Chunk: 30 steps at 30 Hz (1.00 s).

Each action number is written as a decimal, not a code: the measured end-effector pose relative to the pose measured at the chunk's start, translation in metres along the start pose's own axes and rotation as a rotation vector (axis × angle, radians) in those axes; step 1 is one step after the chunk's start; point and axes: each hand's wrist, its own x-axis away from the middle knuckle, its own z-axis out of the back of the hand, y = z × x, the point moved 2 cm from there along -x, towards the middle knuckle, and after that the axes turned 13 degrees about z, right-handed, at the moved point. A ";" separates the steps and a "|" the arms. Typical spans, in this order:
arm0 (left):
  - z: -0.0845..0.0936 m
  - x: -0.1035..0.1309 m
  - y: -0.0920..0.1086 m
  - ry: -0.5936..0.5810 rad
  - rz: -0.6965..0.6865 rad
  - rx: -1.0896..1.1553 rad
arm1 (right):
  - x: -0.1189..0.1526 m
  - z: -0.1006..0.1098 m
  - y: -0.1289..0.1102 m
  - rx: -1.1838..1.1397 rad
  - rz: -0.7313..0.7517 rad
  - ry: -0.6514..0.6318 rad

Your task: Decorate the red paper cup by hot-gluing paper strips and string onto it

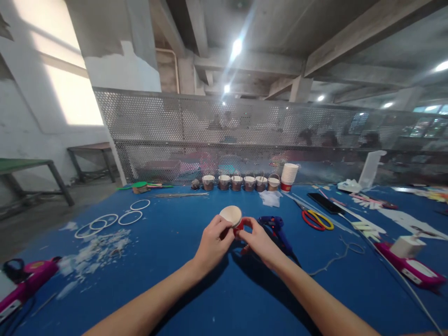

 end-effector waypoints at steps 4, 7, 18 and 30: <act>0.002 -0.005 -0.004 0.018 0.056 -0.030 | 0.001 0.004 0.002 0.248 0.096 0.143; 0.003 -0.008 -0.005 -0.009 0.163 -0.040 | 0.005 0.006 0.003 0.487 0.265 0.172; -0.004 -0.006 -0.002 -0.210 0.590 0.179 | 0.012 0.013 0.000 0.663 0.642 0.183; -0.007 -0.003 0.005 -0.272 0.711 0.307 | 0.015 0.016 -0.005 0.727 0.729 0.239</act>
